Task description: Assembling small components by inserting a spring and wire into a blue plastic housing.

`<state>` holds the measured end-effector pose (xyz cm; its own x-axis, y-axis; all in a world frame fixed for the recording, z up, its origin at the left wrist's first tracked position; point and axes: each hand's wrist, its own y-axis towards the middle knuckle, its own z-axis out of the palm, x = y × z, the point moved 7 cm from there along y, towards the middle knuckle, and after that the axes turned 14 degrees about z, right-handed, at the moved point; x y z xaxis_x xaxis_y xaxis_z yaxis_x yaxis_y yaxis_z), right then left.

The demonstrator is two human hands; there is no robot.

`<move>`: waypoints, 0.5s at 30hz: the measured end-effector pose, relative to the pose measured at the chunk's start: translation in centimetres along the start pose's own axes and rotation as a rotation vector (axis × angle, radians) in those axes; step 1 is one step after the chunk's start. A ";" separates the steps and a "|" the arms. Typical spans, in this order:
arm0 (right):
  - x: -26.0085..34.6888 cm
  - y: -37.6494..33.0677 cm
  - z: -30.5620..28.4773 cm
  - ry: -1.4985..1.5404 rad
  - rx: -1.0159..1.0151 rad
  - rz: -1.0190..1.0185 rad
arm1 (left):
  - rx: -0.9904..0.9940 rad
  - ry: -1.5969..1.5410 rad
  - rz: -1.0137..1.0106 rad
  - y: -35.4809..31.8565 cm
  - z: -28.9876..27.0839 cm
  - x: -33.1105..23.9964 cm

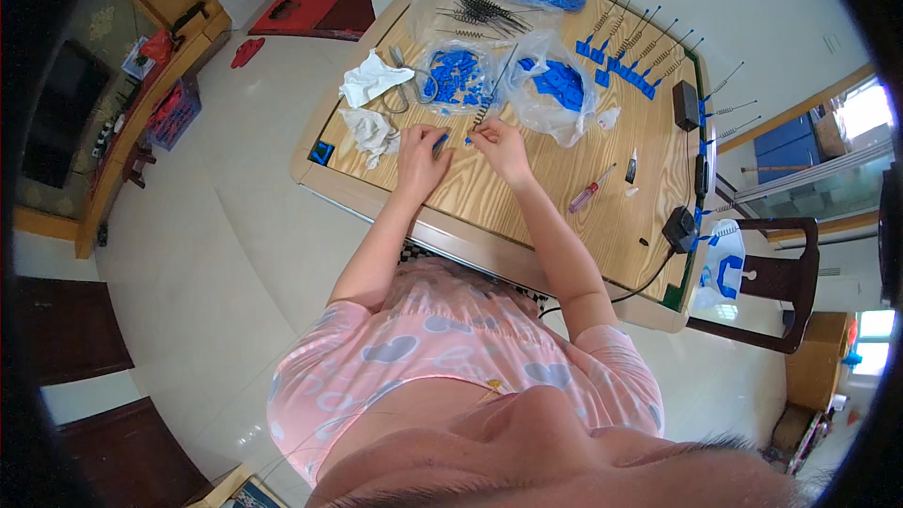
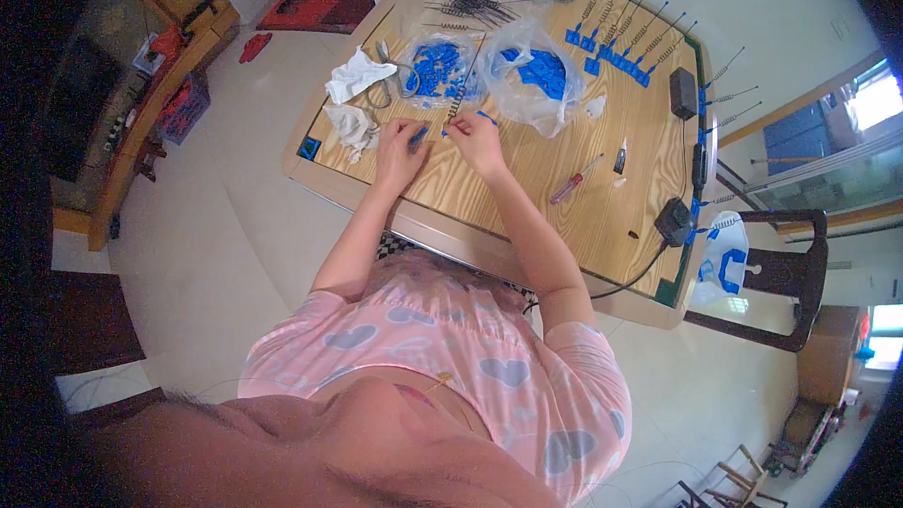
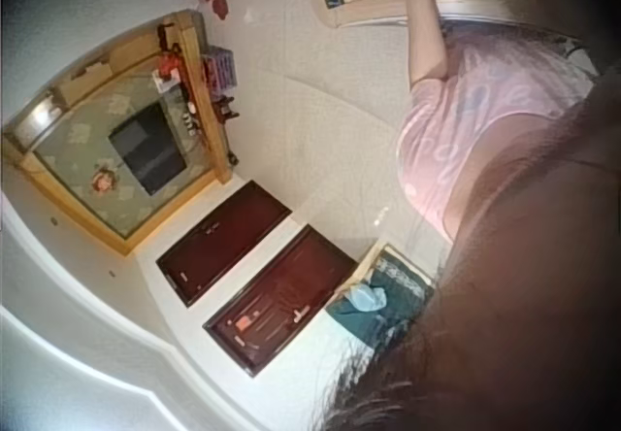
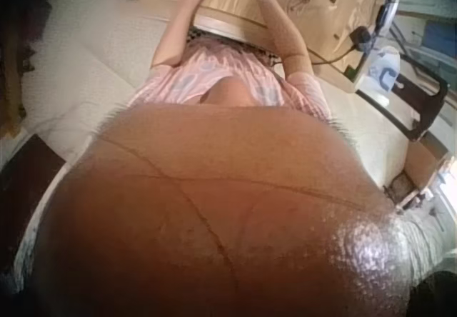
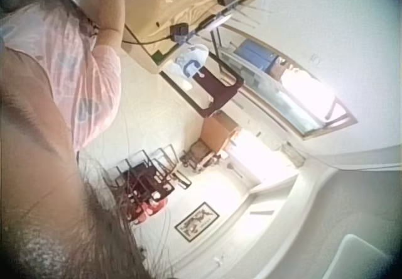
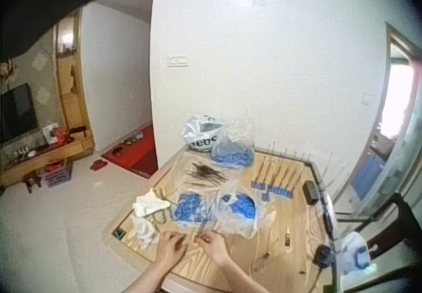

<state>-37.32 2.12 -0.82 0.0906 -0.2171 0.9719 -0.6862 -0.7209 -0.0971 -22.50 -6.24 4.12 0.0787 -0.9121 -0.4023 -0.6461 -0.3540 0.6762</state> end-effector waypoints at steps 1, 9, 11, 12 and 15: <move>0.0 -0.1 0.4 0.000 0.002 0.001 | -0.047 -0.034 0.063 0.2 -0.7 -1.1; 1.3 -1.9 0.8 -0.015 -0.070 -0.002 | -0.020 -0.049 0.042 -0.3 0.8 -1.3; 0.9 -1.6 -1.4 0.077 -0.134 0.044 | 0.076 -0.009 0.033 -0.6 1.7 -1.5; 0.6 -1.6 -3.1 0.171 -0.195 0.087 | 0.077 -0.013 0.034 -0.7 2.0 -1.4; 0.8 -3.6 -6.5 0.000 -0.173 0.168 | 0.081 0.031 0.009 -1.3 2.4 -0.5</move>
<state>-39.48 8.86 1.68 -0.0353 -0.3249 0.9451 -0.8053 -0.5508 -0.2194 -23.52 -4.80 2.00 0.0955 -0.9217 -0.3760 -0.7060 -0.3290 0.6271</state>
